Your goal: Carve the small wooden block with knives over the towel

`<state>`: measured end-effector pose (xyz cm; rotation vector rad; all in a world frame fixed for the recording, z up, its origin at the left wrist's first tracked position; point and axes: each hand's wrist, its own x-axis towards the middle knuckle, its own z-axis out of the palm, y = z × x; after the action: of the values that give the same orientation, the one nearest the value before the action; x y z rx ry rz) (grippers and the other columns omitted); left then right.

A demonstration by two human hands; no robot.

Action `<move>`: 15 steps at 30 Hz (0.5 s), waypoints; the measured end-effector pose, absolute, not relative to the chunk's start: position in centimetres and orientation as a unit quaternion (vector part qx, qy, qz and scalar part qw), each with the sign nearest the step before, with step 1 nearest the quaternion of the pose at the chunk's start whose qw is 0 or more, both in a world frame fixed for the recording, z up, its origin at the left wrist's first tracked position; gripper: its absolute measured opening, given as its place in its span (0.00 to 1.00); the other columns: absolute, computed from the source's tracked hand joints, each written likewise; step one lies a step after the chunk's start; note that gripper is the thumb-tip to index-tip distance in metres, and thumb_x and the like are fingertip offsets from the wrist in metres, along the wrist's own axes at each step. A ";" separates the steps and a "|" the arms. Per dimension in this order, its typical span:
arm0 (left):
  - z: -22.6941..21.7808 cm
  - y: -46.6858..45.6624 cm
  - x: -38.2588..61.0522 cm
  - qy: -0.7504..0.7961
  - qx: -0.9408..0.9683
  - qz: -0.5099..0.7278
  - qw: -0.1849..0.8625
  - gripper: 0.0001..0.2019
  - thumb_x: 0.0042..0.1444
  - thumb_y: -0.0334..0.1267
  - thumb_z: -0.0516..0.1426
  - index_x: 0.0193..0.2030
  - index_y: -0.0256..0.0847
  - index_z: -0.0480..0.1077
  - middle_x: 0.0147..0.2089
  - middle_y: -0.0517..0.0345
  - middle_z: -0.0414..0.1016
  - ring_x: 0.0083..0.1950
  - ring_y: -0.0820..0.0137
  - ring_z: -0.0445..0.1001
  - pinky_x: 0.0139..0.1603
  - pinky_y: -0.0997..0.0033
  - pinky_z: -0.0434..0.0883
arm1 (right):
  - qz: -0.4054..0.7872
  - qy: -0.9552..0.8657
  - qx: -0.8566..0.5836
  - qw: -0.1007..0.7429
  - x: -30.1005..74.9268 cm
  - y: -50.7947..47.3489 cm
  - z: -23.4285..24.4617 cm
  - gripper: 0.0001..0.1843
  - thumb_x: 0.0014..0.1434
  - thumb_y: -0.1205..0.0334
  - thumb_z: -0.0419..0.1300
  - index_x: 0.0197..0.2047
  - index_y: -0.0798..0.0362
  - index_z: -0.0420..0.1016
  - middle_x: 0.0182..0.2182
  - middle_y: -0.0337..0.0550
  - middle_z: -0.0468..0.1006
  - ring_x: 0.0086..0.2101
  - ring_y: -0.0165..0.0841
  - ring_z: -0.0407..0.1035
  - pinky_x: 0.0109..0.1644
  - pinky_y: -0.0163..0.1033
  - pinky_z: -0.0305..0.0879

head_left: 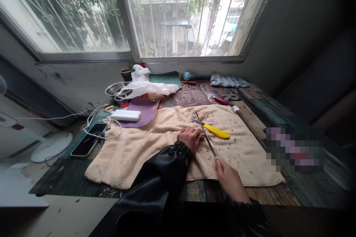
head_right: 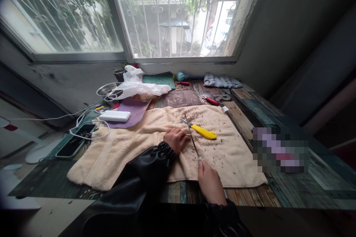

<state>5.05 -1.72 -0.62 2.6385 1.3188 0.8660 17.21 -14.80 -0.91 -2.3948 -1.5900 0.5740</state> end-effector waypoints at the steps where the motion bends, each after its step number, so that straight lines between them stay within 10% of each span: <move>1: -0.6 -1.7 5.0 0.422 0.860 0.283 0.038 0.09 0.52 0.42 0.49 0.29 0.43 0.66 0.33 0.58 0.68 0.38 0.70 0.63 0.39 0.66 0.56 | 0.192 -0.541 -0.813 0.102 17.2 -14.7 -0.8 0.20 0.56 0.57 0.37 0.29 0.52 0.68 0.25 0.43 0.73 0.27 0.30 0.64 0.27 0.31 0.49; 15: -1.5 -1.9 5.3 0.378 0.884 0.273 0.023 0.10 0.54 0.41 0.46 0.34 0.44 0.67 0.34 0.59 0.70 0.37 0.71 0.65 0.38 0.69 0.57 | 0.165 -0.535 -0.825 0.079 17.1 -11.9 -0.4 0.21 0.56 0.57 0.37 0.35 0.52 0.69 0.27 0.45 0.73 0.27 0.30 0.63 0.27 0.31 0.47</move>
<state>5.28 -1.86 -1.49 2.7372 1.1700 0.8466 17.07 -11.88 -0.39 -2.4680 -1.6006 0.4936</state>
